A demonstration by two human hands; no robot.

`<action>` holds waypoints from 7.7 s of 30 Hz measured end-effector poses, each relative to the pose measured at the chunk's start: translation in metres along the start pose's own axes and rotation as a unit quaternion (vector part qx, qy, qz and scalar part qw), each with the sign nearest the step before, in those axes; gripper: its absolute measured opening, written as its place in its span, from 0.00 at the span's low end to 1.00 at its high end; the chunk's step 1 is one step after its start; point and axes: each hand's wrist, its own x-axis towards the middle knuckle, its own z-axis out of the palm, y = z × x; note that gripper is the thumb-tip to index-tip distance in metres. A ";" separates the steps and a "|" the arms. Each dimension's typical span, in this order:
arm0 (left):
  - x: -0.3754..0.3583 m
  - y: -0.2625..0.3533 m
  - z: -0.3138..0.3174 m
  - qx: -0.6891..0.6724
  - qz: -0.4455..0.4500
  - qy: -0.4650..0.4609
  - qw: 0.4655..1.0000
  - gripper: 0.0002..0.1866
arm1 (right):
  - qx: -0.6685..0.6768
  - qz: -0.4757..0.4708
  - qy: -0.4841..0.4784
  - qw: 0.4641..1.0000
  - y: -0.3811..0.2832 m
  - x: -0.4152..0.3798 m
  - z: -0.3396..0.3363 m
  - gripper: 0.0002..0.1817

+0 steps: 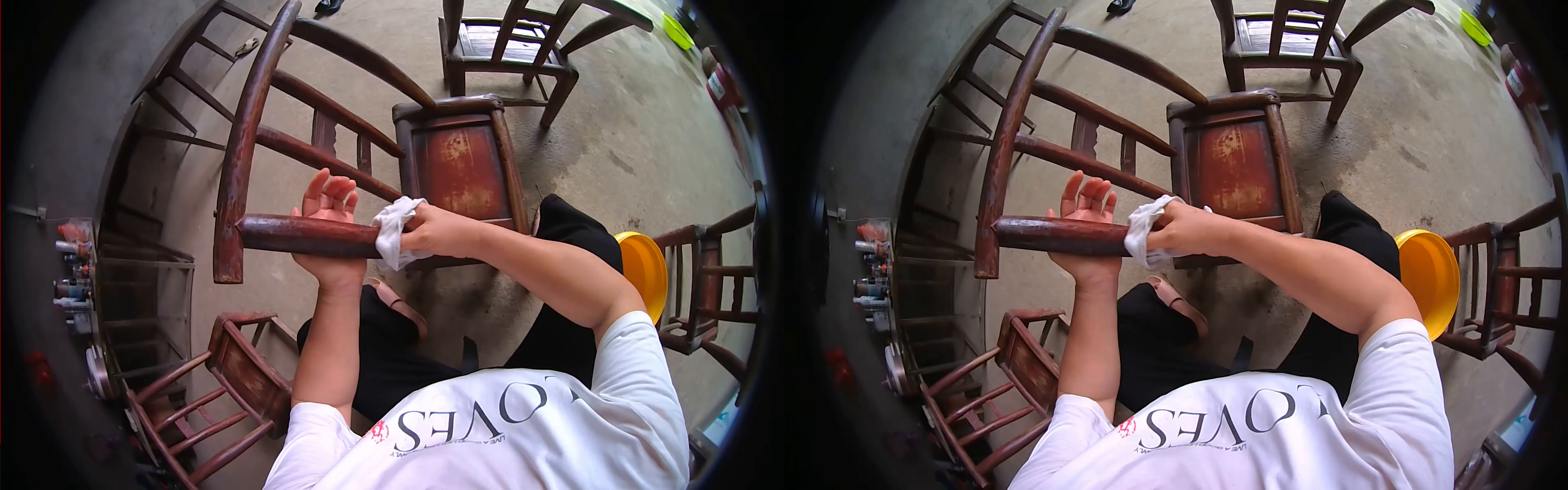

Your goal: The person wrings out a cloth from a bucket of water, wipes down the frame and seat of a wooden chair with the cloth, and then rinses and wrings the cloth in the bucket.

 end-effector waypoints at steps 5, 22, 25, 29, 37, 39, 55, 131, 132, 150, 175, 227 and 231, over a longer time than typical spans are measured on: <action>0.000 0.001 0.000 0.000 -0.006 0.003 1.000 0.32 | 0.066 0.013 -0.107 0.992 0.028 0.003 -0.021 0.21; 0.001 0.001 -0.001 0.006 -0.011 -0.003 1.000 0.33 | -0.015 0.045 -0.029 0.998 -0.006 -0.001 -0.004 0.18; 0.000 0.002 0.001 -0.001 -0.010 -0.006 1.000 0.33 | 0.011 0.034 -0.059 0.998 0.018 -0.002 -0.015 0.20; 0.001 0.003 0.000 -0.015 -0.017 -0.003 1.000 0.32 | 0.101 0.006 -0.071 0.992 0.009 -0.017 -0.022 0.24; 0.001 0.004 -0.001 -0.033 -0.028 0.000 0.999 0.32 | 0.484 -0.003 -0.102 0.869 -0.004 -0.038 -0.046 0.37; 0.002 0.003 -0.001 -0.044 -0.029 -0.004 0.999 0.32 | 0.505 0.001 -0.083 0.859 -0.008 -0.043 -0.047 0.36; 0.002 0.011 -0.004 -0.047 -0.044 0.007 0.998 0.32 | 0.401 -0.060 -0.087 0.910 -0.012 -0.032 -0.030 0.33; 0.064 0.163 0.045 0.350 -0.041 -0.110 0.929 0.31 | -0.208 -0.184 -0.025 0.960 -0.099 0.058 0.070 0.13; 0.072 0.160 0.052 0.444 -0.061 -0.094 0.889 0.30 | -0.255 -0.199 -0.001 0.946 -0.102 0.058 0.072 0.12; 0.091 0.153 0.063 0.526 -0.138 -0.024 0.839 0.26 | -0.300 -0.348 0.219 0.861 -0.089 0.066 0.097 0.11; 0.098 0.144 0.059 0.604 -0.108 -0.083 0.785 0.30 | -0.443 -0.357 0.286 0.771 -0.079 0.047 0.115 0.07; 0.105 0.142 0.057 0.690 -0.075 -0.086 0.714 0.28 | -0.467 -0.259 0.244 0.809 -0.103 0.065 0.114 0.16; 0.101 0.139 0.058 0.669 -0.059 -0.087 0.736 0.26 | -0.416 -0.175 0.083 0.889 -0.123 0.060 0.091 0.17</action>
